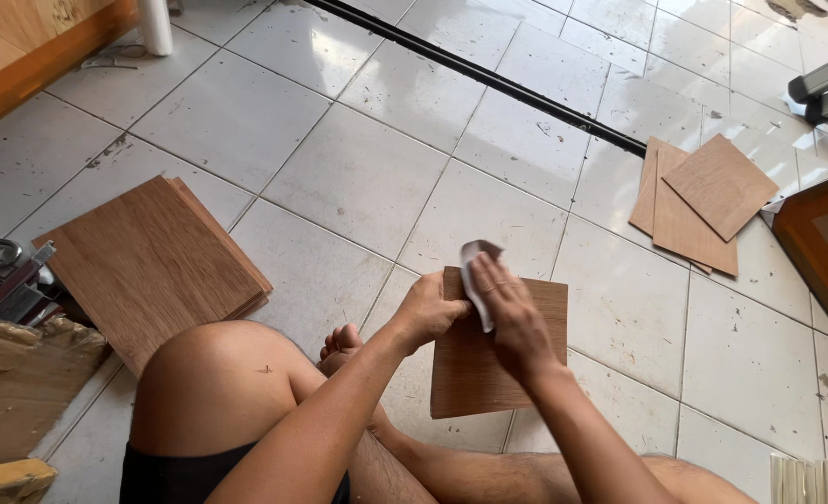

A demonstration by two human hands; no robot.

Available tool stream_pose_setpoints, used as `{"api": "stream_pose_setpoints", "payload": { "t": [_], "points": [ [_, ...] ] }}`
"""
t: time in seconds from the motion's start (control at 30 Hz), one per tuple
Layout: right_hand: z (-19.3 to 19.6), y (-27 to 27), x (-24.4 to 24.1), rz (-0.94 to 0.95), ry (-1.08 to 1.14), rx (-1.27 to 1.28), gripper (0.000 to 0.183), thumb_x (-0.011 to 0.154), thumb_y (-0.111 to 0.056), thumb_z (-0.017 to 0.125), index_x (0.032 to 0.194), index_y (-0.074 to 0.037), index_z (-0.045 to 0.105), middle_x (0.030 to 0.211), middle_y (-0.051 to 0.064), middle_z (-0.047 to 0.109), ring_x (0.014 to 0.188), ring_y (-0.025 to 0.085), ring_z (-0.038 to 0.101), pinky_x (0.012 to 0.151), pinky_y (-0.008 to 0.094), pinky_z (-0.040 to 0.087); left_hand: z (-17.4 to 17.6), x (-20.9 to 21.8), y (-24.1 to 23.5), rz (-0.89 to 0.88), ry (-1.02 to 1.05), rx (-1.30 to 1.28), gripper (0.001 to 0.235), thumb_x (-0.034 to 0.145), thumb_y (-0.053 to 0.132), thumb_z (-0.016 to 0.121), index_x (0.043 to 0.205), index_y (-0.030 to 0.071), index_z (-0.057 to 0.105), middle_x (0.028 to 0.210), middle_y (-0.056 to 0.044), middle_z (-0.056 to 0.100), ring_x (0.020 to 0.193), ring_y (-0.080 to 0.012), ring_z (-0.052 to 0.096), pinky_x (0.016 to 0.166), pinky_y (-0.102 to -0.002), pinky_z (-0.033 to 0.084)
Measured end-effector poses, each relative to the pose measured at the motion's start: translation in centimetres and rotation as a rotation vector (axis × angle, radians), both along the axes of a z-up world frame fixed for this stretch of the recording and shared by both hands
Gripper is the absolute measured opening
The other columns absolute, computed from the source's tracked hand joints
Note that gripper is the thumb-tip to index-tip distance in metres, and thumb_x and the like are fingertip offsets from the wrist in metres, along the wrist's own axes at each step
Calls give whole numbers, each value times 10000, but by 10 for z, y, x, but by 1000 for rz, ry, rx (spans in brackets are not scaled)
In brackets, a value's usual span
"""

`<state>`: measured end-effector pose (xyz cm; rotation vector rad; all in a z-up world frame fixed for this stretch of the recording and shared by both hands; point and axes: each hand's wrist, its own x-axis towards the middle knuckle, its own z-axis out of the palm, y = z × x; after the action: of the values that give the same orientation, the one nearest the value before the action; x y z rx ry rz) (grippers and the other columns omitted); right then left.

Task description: The person sits on a tiled floor and sands small square wood tiles using a sanding block. They hold each tile with one hand and rub the surface with the sanding block in the other, flipping the tiles to sand both sides. Finished tiles are placed in a separate pile.

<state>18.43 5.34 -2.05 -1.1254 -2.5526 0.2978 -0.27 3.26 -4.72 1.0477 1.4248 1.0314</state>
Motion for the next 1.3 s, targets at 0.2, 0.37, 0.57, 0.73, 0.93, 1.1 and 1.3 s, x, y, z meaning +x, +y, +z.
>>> {"api": "stream_pose_setpoints", "payload": {
  "t": [0.2,0.37,0.57,0.73,0.93,1.1,1.3],
  "points": [
    [-20,20,-2,13,84,59,743,971,-93,653,1698,-193,543,1653,134,621,1522,446,547,1240,613,451,15,0,-9,-3,92,-19,169,848,161,783,998,97,830,897,-140,837,936,-337,824,843,-475,631],
    [-4,27,12,-6,43,45,753,956,4,561,1674,-222,569,1608,91,665,1487,411,595,1211,588,494,28,-1,-13,-10,103,-13,195,855,143,798,1021,44,820,924,-191,838,961,-405,827,860,-511,633],
    [4,-6,-23,43,103,0,742,923,15,602,1633,-197,614,1622,91,644,1525,387,552,1249,552,451,10,7,-14,4,80,-48,136,863,176,839,968,93,818,875,-127,824,925,-329,823,846,-481,630],
    [-13,27,8,-91,77,-97,749,1008,87,380,1698,-159,535,1670,169,599,1549,404,530,1298,579,403,15,-2,-14,15,98,-54,187,860,200,850,1005,84,834,912,-152,836,959,-352,824,850,-497,627],
    [-23,20,-6,-54,139,65,697,892,146,480,1558,14,638,1510,295,684,1452,509,600,1234,616,466,7,-1,0,26,95,-85,237,819,198,867,1005,55,835,916,-177,836,981,-388,822,868,-520,622],
    [-53,44,50,-83,197,48,520,1044,127,483,1539,96,640,1533,362,645,1482,532,563,1311,576,433,24,-3,-4,34,109,-129,345,754,190,838,1069,49,840,989,-195,852,1035,-410,833,863,-530,629],
    [-41,15,30,-130,98,-110,553,1089,73,406,1622,35,548,1625,312,584,1552,471,514,1357,563,358,6,-4,3,27,159,-152,372,710,182,825,1064,68,847,974,-182,849,1024,-401,835,840,-536,625]
  ]
}}
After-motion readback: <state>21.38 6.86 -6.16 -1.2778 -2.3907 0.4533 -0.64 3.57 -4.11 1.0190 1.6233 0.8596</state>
